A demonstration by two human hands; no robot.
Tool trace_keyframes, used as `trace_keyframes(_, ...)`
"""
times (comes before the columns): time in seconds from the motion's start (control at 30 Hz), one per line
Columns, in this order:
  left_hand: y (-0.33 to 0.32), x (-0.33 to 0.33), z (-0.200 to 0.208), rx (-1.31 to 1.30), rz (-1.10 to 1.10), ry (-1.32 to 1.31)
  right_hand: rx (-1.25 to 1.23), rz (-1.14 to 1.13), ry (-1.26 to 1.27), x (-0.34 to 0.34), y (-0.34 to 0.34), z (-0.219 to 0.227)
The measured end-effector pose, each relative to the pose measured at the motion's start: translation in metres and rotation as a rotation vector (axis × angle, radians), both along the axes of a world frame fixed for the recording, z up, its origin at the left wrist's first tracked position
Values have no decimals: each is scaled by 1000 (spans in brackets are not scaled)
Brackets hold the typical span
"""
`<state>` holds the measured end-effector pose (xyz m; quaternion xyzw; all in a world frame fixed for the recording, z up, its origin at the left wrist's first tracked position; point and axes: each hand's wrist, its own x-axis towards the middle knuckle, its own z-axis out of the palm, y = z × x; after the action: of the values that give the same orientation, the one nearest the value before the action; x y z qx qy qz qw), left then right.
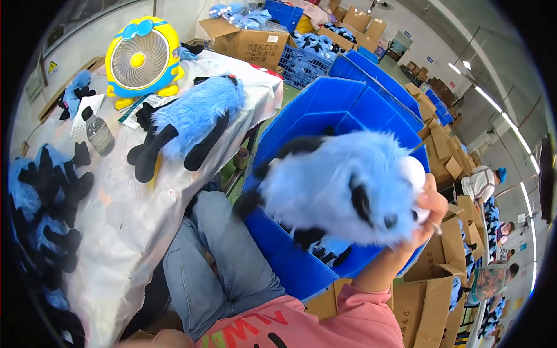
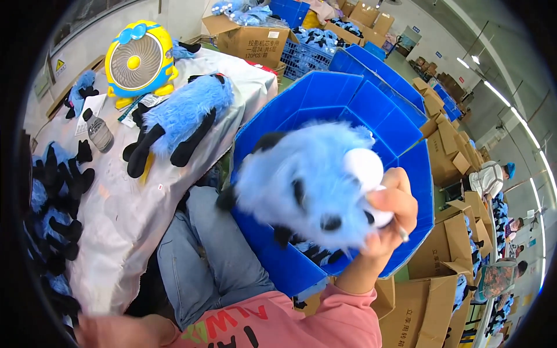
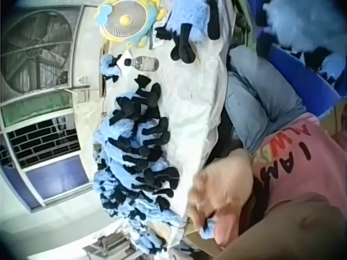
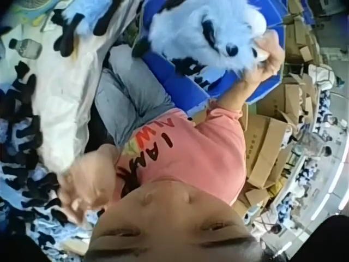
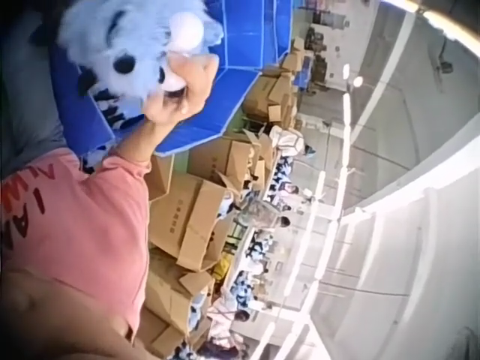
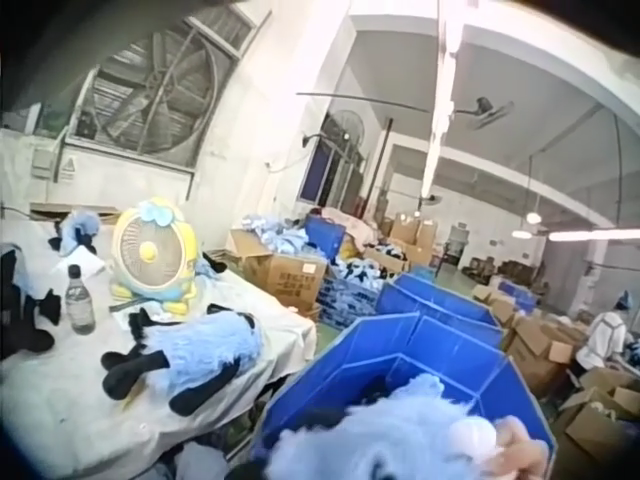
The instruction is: Assembling blue plush toys by attaching plastic eyes and organizing them into containers at a workbench.
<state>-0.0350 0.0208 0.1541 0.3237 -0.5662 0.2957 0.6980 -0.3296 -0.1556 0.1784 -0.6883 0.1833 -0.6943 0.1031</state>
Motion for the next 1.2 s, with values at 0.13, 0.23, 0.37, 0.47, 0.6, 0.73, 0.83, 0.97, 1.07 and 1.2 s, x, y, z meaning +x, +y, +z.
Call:
trace_keyframes(0.13,-48,-5,-32,371,-448,468,199,412,229,53,6,-23)
trace_keyframes(0.23,-76,-11,-42,841,-569,330,349,664,595,92,0,-72)
trace_keyframes(0.37,-62,3,-105,1299,-456,189,567,807,461,131,21,-136)
trace_keyframes(0.47,-59,9,-137,1225,-613,455,780,772,275,143,23,-168)
trace_keyframes(0.6,-59,6,-133,1241,-642,504,806,726,331,142,19,-177)
trace_keyframes(0.73,-68,6,-138,1257,-624,569,749,646,364,147,13,-188)
trace_keyframes(0.83,-72,11,-142,1272,-617,599,753,629,380,150,10,-192)
trace_keyframes(0.97,-72,17,-142,1290,-617,618,811,660,390,157,11,-182)
trace_keyframes(1.07,-71,16,-139,1278,-523,625,820,585,470,165,19,-169)
trace_keyframes(1.2,-68,20,-138,1306,-444,590,820,594,507,164,18,-170)
